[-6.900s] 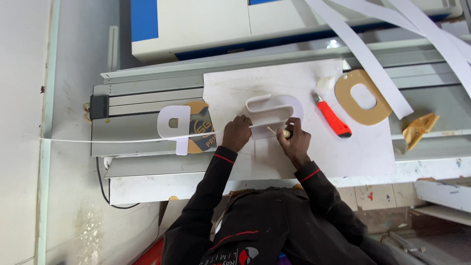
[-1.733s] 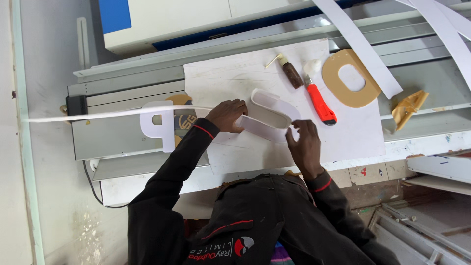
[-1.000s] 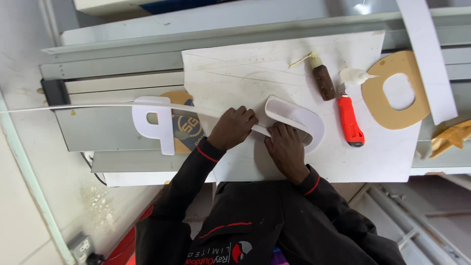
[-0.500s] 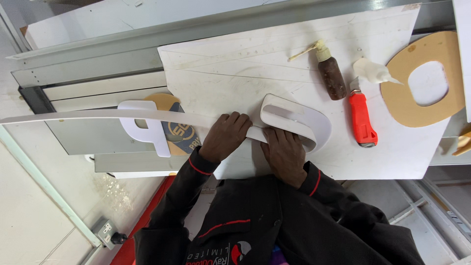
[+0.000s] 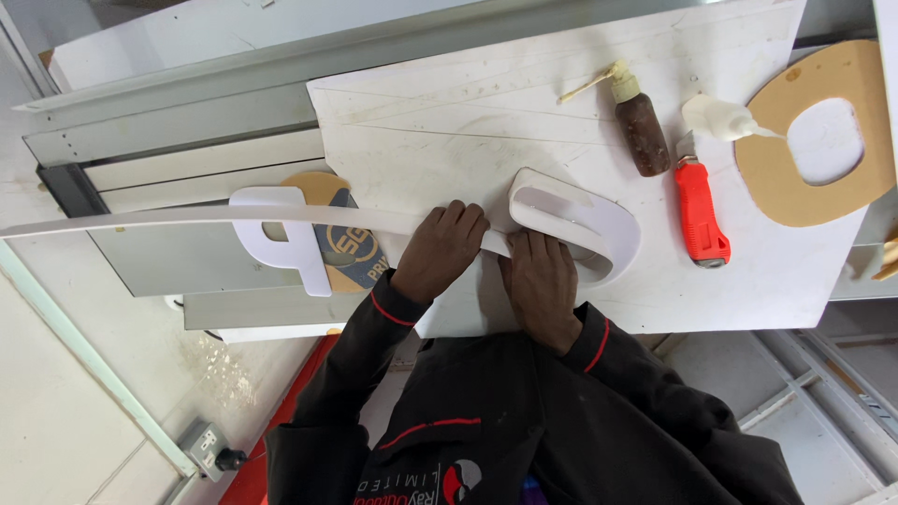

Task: The person assembles a white letter 'U' by applying glue from a bottle to the edges of a U-shaped plastic piece and attaching a long white strip to form the letter's structure. The person presses the strip into place and adjusts it to ensure proper alignment.

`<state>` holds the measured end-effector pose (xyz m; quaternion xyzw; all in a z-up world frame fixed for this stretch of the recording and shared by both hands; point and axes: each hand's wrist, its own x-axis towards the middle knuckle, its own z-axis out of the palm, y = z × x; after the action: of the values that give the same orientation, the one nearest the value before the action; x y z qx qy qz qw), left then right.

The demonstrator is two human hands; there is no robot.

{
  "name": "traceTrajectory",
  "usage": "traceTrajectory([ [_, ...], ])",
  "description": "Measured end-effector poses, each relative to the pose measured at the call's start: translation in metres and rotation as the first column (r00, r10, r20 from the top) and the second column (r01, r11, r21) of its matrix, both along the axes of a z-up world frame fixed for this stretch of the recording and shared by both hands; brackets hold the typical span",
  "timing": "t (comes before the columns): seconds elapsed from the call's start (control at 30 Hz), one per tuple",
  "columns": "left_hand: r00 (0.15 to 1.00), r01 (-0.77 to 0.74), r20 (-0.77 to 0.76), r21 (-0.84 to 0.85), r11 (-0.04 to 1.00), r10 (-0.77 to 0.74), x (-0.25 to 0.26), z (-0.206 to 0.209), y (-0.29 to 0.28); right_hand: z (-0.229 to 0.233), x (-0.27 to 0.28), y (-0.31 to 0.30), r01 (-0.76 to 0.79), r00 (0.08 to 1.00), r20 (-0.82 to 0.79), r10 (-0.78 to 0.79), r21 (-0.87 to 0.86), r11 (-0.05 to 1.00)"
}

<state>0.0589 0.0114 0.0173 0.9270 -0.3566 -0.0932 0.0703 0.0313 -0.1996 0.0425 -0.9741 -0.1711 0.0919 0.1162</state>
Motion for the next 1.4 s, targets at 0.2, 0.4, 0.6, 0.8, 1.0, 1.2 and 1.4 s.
traceTrajectory([
  [0.2,0.995,0.084,0.056,-0.014,0.996,-0.083,0.026,0.017,0.0,0.003,0.001,0.01,0.038,0.999,0.006,-0.037,-0.089,0.995],
  [0.4,0.994,-0.094,-0.071,-0.102,0.99,0.087,0.025,0.022,0.017,0.008,-0.007,0.015,0.087,0.995,0.053,-0.084,-0.053,0.995],
  [0.6,0.997,-0.065,0.028,-0.033,0.997,0.066,-0.001,-0.008,0.011,0.003,-0.007,0.02,0.123,0.99,0.07,-0.121,-0.03,0.992],
  [0.8,0.986,-0.168,-0.004,-0.056,0.984,0.168,-0.008,-0.004,0.003,-0.007,-0.009,0.021,0.123,0.989,0.084,-0.12,-0.028,0.992],
  [1.0,0.952,-0.303,-0.059,-0.054,0.951,0.3,-0.017,0.007,-0.009,-0.003,-0.005,0.019,0.112,0.992,0.067,-0.11,-0.022,0.993],
  [1.2,0.892,-0.421,-0.179,0.006,0.907,0.415,-0.027,0.007,-0.02,-0.001,0.0,0.021,0.112,0.989,0.104,-0.11,-0.02,0.993],
  [1.4,0.881,-0.441,-0.183,0.018,0.897,0.436,-0.033,0.004,-0.021,-0.01,-0.002,0.018,0.089,0.987,0.139,-0.08,-0.057,0.994],
])
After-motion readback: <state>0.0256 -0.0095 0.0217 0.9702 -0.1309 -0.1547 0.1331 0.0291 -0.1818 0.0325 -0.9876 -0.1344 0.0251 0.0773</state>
